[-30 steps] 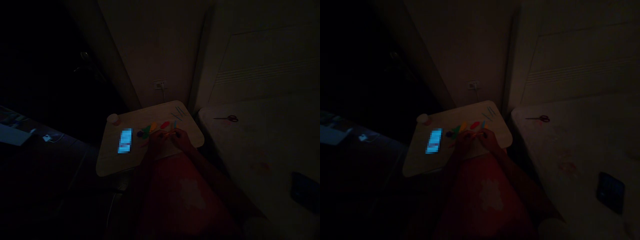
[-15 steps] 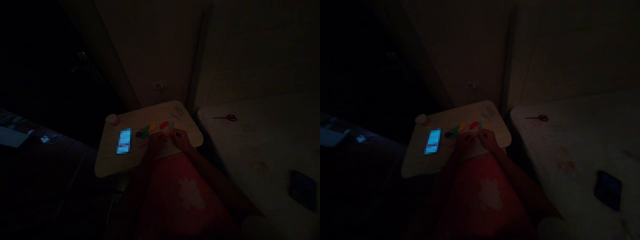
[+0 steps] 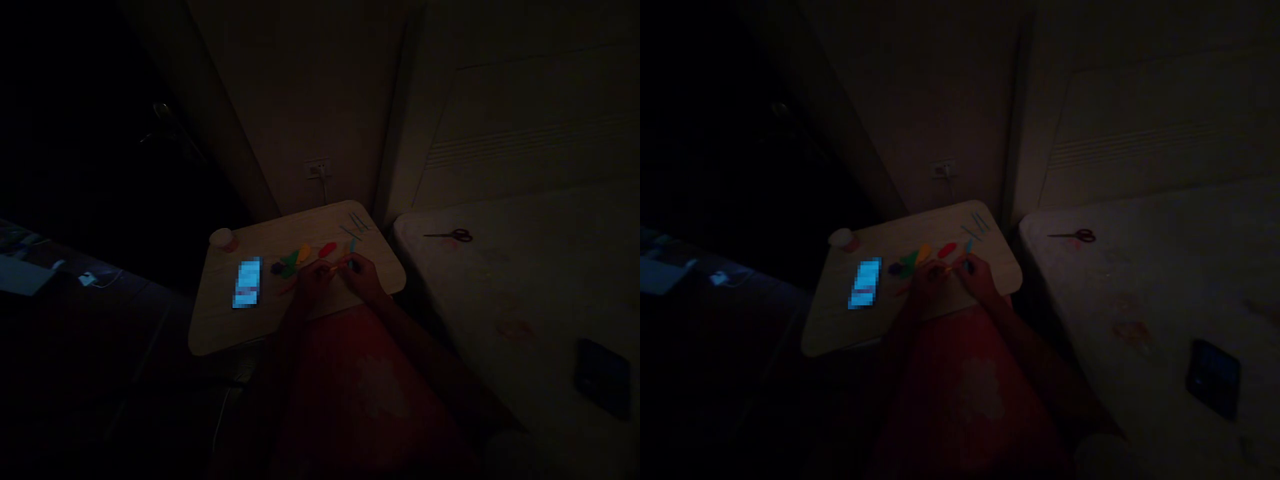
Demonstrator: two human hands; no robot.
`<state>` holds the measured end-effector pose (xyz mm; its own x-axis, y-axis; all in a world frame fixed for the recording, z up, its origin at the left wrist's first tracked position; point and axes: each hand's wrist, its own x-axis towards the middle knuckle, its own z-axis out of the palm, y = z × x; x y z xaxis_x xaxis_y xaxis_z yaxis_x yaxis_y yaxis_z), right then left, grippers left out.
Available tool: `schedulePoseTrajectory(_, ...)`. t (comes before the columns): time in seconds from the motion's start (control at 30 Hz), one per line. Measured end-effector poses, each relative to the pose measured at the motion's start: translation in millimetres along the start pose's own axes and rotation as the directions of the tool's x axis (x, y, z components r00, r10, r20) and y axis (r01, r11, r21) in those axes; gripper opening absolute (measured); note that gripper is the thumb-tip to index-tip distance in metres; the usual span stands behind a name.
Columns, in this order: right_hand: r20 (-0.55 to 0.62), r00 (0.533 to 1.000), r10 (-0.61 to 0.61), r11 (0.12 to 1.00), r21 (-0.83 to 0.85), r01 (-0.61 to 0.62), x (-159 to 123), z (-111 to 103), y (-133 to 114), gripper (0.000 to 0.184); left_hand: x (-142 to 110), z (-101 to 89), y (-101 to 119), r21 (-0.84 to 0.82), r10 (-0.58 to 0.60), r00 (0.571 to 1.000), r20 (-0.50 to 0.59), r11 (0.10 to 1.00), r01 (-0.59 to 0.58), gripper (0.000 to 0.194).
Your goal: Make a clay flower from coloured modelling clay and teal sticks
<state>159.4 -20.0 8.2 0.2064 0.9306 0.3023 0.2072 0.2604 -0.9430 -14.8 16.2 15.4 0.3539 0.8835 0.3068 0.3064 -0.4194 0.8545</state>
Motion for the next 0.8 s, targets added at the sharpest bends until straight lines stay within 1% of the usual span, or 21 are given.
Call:
schedulePoseTrajectory(0.07,0.027,1.000,0.009,1.000,-0.006,-0.009,-0.6,0.4,0.1,0.022,-0.8,0.5,1.8,-0.018,-0.021,0.999,0.029,1.000,0.022,0.018)
schedulePoseTrajectory(0.13,0.055,0.998,0.015,1.000,-0.016,-0.014,-1.0,0.5,-0.7,0.023,0.2,0.3,3.4,-0.026,-0.029,0.999,0.034,0.999,0.030,0.021)
schedulePoseTrajectory(0.27,0.080,0.997,0.008,1.000,-0.021,-0.007,-0.8,0.6,-3.4,0.028,4.6,-2.2,4.1,-0.026,-0.007,0.999,-0.044,1.000,0.006,0.026)
schedulePoseTrajectory(0.37,0.117,0.993,-0.022,1.000,-0.008,0.023,-0.2,0.9,-3.6,0.029,6.0,-4.0,1.6,-0.043,-0.004,0.995,-0.099,0.999,0.000,0.027)
schedulePoseTrajectory(0.43,0.139,0.990,-0.028,0.999,-0.013,0.030,-0.1,1.3,-2.3,0.028,5.4,-4.5,-0.5,-0.071,-0.032,0.996,-0.088,0.997,0.026,0.026)
schedulePoseTrajectory(0.53,0.159,0.987,-0.005,0.999,-0.050,0.013,-0.4,2.1,0.5,0.029,3.9,-4.4,-2.0,-0.112,-0.061,0.996,-0.062,0.992,0.053,0.026)
schedulePoseTrajectory(0.63,0.169,0.986,-0.014,0.996,-0.088,0.029,-1.1,2.2,2.2,0.030,3.5,-4.2,-1.4,-0.123,-0.070,0.995,-0.076,0.991,0.060,0.027)
schedulePoseTrajectory(0.8,0.198,0.978,-0.070,0.988,-0.121,0.095,-1.0,1.7,0.8,0.029,4.9,-4.4,-0.7,-0.110,-0.060,0.993,-0.105,0.993,0.049,0.026)
